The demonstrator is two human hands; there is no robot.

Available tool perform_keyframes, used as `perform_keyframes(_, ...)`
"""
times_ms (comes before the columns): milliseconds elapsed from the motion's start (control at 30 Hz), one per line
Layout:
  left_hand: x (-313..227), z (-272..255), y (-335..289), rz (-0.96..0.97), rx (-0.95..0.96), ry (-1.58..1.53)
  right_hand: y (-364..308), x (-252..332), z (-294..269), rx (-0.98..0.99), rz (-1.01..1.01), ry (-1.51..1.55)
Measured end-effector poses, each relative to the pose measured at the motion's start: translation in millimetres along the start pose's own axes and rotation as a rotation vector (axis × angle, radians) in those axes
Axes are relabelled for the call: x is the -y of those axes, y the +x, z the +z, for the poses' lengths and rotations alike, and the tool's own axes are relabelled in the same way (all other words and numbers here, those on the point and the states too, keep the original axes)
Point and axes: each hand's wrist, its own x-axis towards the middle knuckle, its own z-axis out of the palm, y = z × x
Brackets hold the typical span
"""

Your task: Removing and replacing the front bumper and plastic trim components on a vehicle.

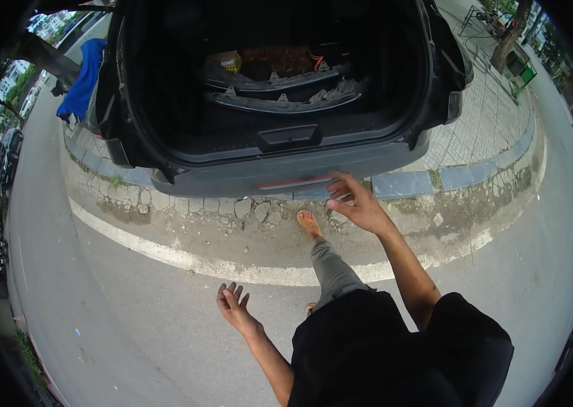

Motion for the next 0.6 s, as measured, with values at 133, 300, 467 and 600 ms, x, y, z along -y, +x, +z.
perform_keyframes(133,-35.4,124.4,88.8,-0.016,0.122,-0.279,132.0,-46.7,-15.4,-0.086,-0.053,-0.083)
perform_keyframes(300,-51.9,287.9,216.4,-0.13,0.302,-0.366,342.5,-123.0,-47.1,-0.122,-0.017,-0.341)
perform_keyframes(467,-40.8,434.8,335.4,-0.318,0.294,-0.434,519.1,-179.1,-59.5,0.193,0.202,-0.827)
perform_keyframes(600,-2.1,507.1,402.5,-0.464,0.194,-0.233,617.2,-234.9,-50.9,0.518,0.318,-1.199)
